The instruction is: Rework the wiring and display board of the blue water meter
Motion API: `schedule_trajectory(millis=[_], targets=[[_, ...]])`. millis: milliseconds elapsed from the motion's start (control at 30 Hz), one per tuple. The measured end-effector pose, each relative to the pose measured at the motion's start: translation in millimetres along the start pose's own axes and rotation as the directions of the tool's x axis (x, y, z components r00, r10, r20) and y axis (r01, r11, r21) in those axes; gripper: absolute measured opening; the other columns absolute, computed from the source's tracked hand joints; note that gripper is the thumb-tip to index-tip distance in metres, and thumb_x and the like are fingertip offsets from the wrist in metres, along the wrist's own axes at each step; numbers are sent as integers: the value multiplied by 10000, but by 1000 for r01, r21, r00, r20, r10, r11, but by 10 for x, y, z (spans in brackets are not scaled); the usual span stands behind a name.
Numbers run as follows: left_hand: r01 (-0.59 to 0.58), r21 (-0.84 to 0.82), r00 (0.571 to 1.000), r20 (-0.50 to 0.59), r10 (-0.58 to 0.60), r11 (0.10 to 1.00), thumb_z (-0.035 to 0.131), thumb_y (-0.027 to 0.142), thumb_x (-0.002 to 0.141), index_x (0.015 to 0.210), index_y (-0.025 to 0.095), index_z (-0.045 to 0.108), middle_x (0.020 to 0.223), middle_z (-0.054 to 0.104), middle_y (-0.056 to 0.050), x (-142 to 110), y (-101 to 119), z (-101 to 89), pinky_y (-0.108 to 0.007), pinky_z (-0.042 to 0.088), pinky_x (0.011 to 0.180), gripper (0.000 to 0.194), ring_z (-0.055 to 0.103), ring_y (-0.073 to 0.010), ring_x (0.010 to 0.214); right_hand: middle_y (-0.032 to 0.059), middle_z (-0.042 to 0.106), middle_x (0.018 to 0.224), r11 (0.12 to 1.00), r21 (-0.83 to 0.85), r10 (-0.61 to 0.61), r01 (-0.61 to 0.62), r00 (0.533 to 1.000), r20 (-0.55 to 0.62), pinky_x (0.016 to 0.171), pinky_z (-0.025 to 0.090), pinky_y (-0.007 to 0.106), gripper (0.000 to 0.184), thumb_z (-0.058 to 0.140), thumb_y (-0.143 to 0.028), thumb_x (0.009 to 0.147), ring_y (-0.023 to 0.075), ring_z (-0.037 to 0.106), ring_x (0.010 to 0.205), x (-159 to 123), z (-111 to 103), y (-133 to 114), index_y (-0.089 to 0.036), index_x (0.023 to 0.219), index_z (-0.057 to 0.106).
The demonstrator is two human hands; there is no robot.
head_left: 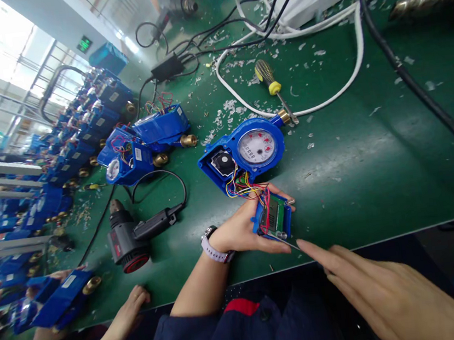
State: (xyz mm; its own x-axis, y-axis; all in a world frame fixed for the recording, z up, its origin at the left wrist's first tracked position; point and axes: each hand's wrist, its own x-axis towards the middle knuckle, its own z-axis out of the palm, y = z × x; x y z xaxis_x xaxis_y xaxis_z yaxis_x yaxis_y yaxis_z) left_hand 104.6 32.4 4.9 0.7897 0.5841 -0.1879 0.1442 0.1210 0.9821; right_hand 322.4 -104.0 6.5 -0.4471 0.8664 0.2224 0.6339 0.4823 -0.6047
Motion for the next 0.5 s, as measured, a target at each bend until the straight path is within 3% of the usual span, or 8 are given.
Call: schedule_trajectory(millis=[133,200,267,367,500], targets=[[5,-73,1000,2,-5,997,931,281,507,1230,240,415,1242,524,-112,7,-21,0,-458,444,1064,889,579,-270,1159,95,664,1208,988,137,53,-64,996,78,694,626,301,491,320,-134,989,186,719,880,190,30,13,-163,1478,337],[4,-69,1000,-6,-4,998,937,287,489,1216,237,421,1232,529,-111,11,-33,-2,-465,431,1079,892,583,-269,1151,50,671,1205,969,239,45,-67,994,96,725,617,275,523,317,-94,972,161,711,914,295,-7,24,-222,1478,363],[0,-61,1000,-12,-1,998,940,304,476,1204,233,441,1226,535,-109,13,-40,-4,-479,410,1100,886,586,-272,1143,11,707,1116,955,293,21,-49,995,100,661,599,218,590,315,-29,924,133,716,837,375,-69,41,-265,1454,419],[5,-34,1000,-13,-6,999,936,325,480,1209,228,467,1240,534,-114,9,-42,-9,-489,369,1133,873,569,-287,1171,-8,737,910,962,272,-11,-14,996,91,519,533,175,612,316,7,864,112,694,650,423,-182,82,-243,1383,523],[-19,-3,1000,3,19,1000,930,323,501,1234,227,442,1255,532,-121,0,-49,-20,-501,309,1166,886,548,-296,1208,-37,725,831,980,198,-33,5,989,142,509,502,161,610,340,9,832,95,676,618,388,-281,146,-244,1337,569]])
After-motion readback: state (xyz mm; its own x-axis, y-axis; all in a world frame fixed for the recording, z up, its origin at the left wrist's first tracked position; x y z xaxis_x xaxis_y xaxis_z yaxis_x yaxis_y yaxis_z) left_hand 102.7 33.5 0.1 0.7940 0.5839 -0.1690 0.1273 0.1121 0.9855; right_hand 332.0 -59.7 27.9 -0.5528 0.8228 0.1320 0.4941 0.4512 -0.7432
